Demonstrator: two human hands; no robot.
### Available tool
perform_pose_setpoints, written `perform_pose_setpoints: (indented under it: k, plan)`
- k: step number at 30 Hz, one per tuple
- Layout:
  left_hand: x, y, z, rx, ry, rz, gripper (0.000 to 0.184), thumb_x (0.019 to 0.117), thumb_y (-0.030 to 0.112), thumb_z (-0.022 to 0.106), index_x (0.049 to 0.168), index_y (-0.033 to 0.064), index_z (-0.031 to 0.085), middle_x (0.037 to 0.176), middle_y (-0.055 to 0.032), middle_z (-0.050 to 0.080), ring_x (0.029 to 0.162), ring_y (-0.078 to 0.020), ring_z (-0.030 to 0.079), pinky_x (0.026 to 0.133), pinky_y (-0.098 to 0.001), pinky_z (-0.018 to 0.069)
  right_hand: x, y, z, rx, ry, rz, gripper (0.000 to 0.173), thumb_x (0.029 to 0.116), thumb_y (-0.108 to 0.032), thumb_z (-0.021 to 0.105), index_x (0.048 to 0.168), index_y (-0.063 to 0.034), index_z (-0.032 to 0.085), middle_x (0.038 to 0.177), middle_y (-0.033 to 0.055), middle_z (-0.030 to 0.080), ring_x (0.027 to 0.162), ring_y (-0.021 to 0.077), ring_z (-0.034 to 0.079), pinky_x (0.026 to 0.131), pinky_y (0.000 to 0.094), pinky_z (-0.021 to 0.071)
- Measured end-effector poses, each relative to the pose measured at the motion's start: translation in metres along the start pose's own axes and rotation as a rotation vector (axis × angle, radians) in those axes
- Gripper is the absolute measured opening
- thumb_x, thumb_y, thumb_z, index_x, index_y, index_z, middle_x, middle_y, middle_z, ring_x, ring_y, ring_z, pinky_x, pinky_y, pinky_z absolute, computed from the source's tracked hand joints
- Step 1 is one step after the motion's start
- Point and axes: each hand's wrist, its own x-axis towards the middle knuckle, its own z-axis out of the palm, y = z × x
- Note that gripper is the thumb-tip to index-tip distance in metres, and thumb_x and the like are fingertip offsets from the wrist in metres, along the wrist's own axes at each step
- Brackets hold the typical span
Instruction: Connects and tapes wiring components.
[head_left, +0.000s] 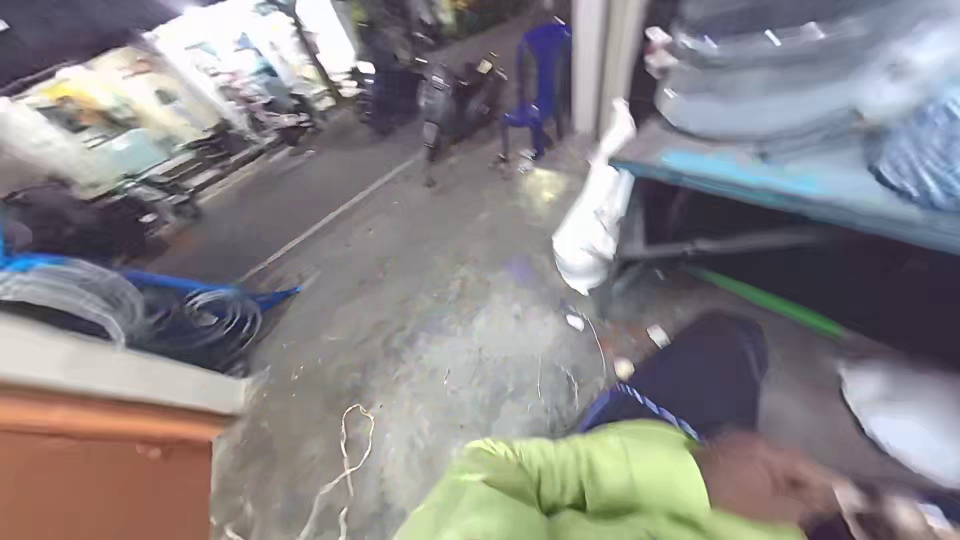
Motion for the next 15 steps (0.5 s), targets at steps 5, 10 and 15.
perform_pose_setpoints:
  k: [5,10,15]
  plan:
    - [0.001,-0.014,-0.006,-0.454,0.021,-0.503,0.018,0.1005,0.004,0.060,0.112,-0.0015,0.072,0.094,-0.0034,0.073,0.079,-0.0042,0.065,0.071,-0.0227,0.0556,-0.009,0.004,-0.003,0.034,0.025,0.063,0.028,0.1061,-0.025,0.050,0.110,-0.0098,0.073,0.099,-0.0019,0.073,0.088,0.0084,0.068,0.083,0.0289,0.0586]
    - [0.011,-0.010,-0.020,-0.645,0.159,-0.664,0.018,0.1027,0.011,0.056,0.106,0.0045,0.072,0.084,-0.0004,0.068,0.070,-0.0085,0.063,0.066,-0.0258,0.0567,-0.010,-0.002,-0.006,-0.053,-0.126,0.070,0.030,0.1014,-0.002,0.048,0.130,-0.0008,0.055,0.104,0.0058,0.068,0.091,0.0126,0.066,0.084,0.0311,0.0569]
    - [0.024,0.031,-0.022,-0.289,0.074,-0.719,0.022,0.1031,-0.001,0.049,0.115,-0.0086,0.067,0.092,-0.0126,0.070,0.078,-0.0160,0.068,0.074,-0.0282,0.0589,-0.017,-0.006,-0.004,-0.075,-0.143,0.064,0.037,0.0993,0.003,0.052,0.135,-0.0039,0.046,0.106,0.0062,0.071,0.093,0.0107,0.070,0.082,0.0259,0.0592]
